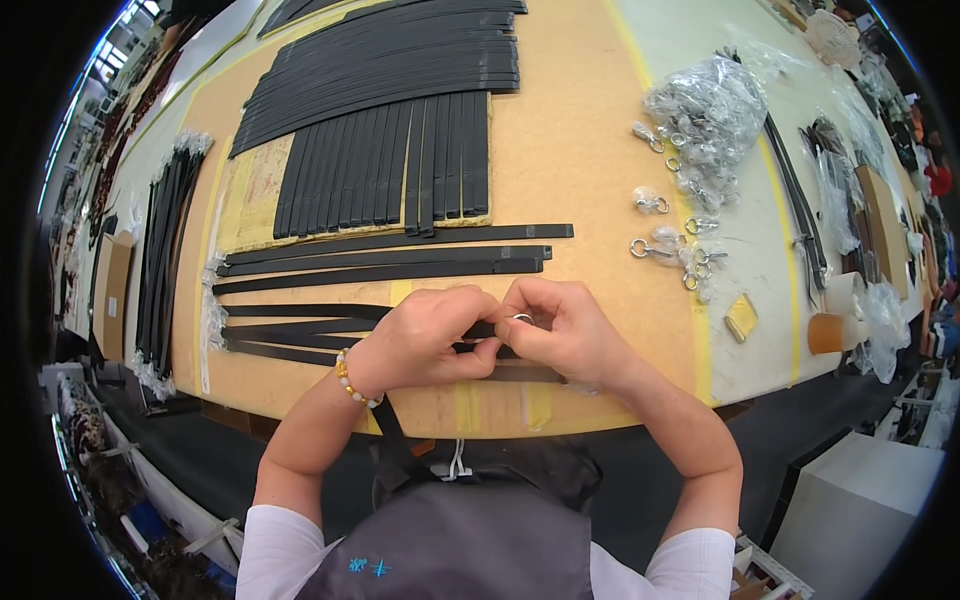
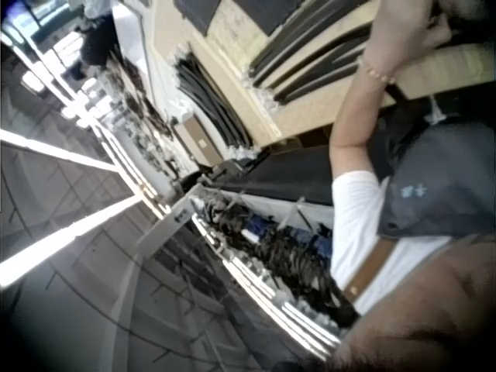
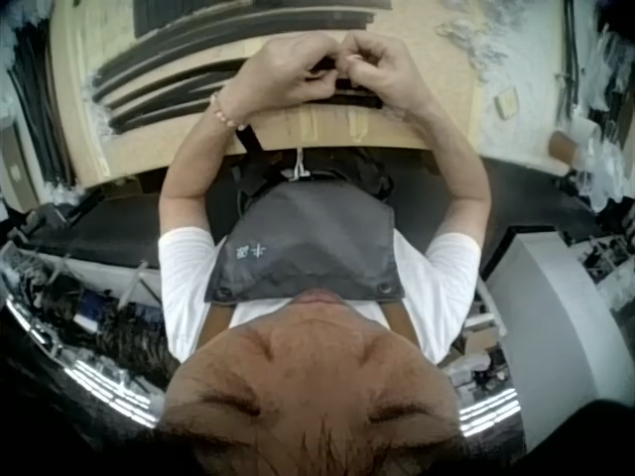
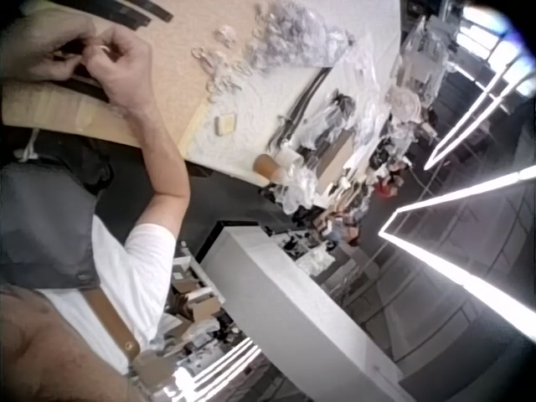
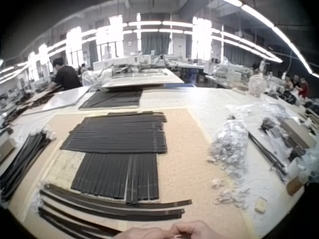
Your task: Attaching metal clips and rings to black leather-like straps at a workshop table.
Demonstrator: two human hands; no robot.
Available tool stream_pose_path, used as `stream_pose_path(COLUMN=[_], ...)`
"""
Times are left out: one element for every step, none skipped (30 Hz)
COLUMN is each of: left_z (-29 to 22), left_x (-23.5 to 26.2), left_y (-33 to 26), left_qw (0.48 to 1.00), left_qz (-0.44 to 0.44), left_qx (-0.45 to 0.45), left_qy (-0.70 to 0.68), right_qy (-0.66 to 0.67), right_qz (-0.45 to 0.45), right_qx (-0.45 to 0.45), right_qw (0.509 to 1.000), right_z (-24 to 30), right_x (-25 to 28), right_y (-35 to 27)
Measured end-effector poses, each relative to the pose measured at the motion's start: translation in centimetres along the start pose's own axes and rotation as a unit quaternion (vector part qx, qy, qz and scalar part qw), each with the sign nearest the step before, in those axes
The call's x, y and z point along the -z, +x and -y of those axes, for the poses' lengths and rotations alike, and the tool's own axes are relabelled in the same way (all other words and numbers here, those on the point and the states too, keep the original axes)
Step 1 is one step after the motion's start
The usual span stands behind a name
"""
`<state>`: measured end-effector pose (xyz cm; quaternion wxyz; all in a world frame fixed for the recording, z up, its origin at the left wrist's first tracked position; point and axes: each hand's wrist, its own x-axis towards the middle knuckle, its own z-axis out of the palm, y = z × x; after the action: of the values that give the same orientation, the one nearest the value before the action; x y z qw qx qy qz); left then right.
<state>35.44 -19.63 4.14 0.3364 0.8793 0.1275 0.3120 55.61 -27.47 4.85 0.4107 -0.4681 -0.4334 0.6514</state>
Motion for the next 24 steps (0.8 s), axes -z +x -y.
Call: stream_pose_path(left_z=[-0.1,-0.2,-0.3,-0.5,-0.7,-0.8,-1.0,-1.5,-1.6,-1.9,-2.0,-1.8,-1.7,-1.7,-1.8,-2.0,-1.9,-1.8,-1.7,-2.0,-2.1,-2.0,-2.0,-2.2], left_x=[0.1,0.4,0.4,0.5,0.6,0.5,0.6,0.9,1.0,1.0,1.2,0.9,0.7,0.7,0.8,1.0,1.2,1.4,1.6,1.6,1.6,1.6,1.6,1.7], left_y=[-0.1,0.1,0.2,0.4,0.6,0.4,0.5,0.6,0.3,0.5,0.4,0.3,0.4,0.3,0.4,0.6,0.5,0.4,0.5,0.7,0.8,0.9,0.9,0.9], left_qw=[1.000,1.000,1.000,1.000,1.000,1.000,0.999,0.997,0.994,0.990,0.984,0.985,0.987,0.980,0.973,0.970,0.971,0.968,0.965,0.963,0.964,0.960,0.956,0.958], left_qz=[-0.005,-0.009,-0.009,-0.008,-0.008,-0.008,-0.008,-0.001,0.022,0.029,0.035,0.037,0.039,0.044,0.049,0.057,0.056,0.063,0.069,0.048,0.046,0.062,0.078,0.098], left_qx=[0.010,0.014,0.011,0.014,0.014,0.028,0.041,0.064,0.099,0.121,0.147,0.131,0.118,0.137,0.156,0.157,0.152,0.168,0.185,0.175,0.174,0.185,0.198,0.200], left_qy=[-0.006,-0.007,-0.002,-0.001,-0.001,-0.011,-0.022,-0.034,-0.046,-0.073,-0.097,-0.102,-0.103,-0.134,-0.164,-0.179,-0.176,-0.173,-0.171,-0.200,-0.197,-0.200,-0.204,-0.183], right_qy=[0.003,0.004,-0.013,-0.075,-0.140,-0.124,-0.109,-0.128,-0.122,-0.117,-0.110,-0.103,-0.096,-0.104,-0.108,-0.119,-0.129,-0.141,-0.144,-0.191,-0.238,-0.257,-0.257,-0.258], right_qz=[0.019,0.037,0.042,0.056,0.065,0.071,0.078,0.084,0.081,0.076,0.076,0.062,0.050,0.050,0.047,0.052,0.058,0.045,0.046,0.046,0.047,0.035,0.036,0.047], right_qx=[-0.013,-0.019,-0.014,0.003,0.018,0.031,0.044,0.061,0.069,0.090,0.110,0.122,0.134,0.141,0.147,0.136,0.123,0.135,0.140,0.122,0.104,0.134,0.137,0.146], right_qw=[1.000,0.999,0.999,0.996,0.988,0.989,0.990,0.986,0.987,0.986,0.985,0.985,0.985,0.983,0.982,0.982,0.982,0.980,0.979,0.973,0.964,0.957,0.956,0.954], right_z=[0.2,0.7,0.7,0.6,0.6,0.5,0.6,0.4,0.2,0.4,0.2,-0.5,-1.3,-1.3,-1.2,-1.0,-0.5,0.3,0.7,0.8,0.8,0.6,0.4,0.2], right_x=[0.1,0.3,0.3,0.7,1.1,0.9,0.7,0.9,0.8,0.7,0.4,0.1,0.1,-0.1,0.2,0.4,0.4,0.3,0.8,1.5,2.0,2.2,2.1,2.0], right_y=[0.0,0.2,0.1,0.2,0.1,0.1,0.1,0.2,0.1,-0.1,0.0,-0.1,0.0,0.1,-0.1,-0.3,-0.6,-0.8,-0.7,-0.7,-0.7,-0.7,-0.7,-0.6])
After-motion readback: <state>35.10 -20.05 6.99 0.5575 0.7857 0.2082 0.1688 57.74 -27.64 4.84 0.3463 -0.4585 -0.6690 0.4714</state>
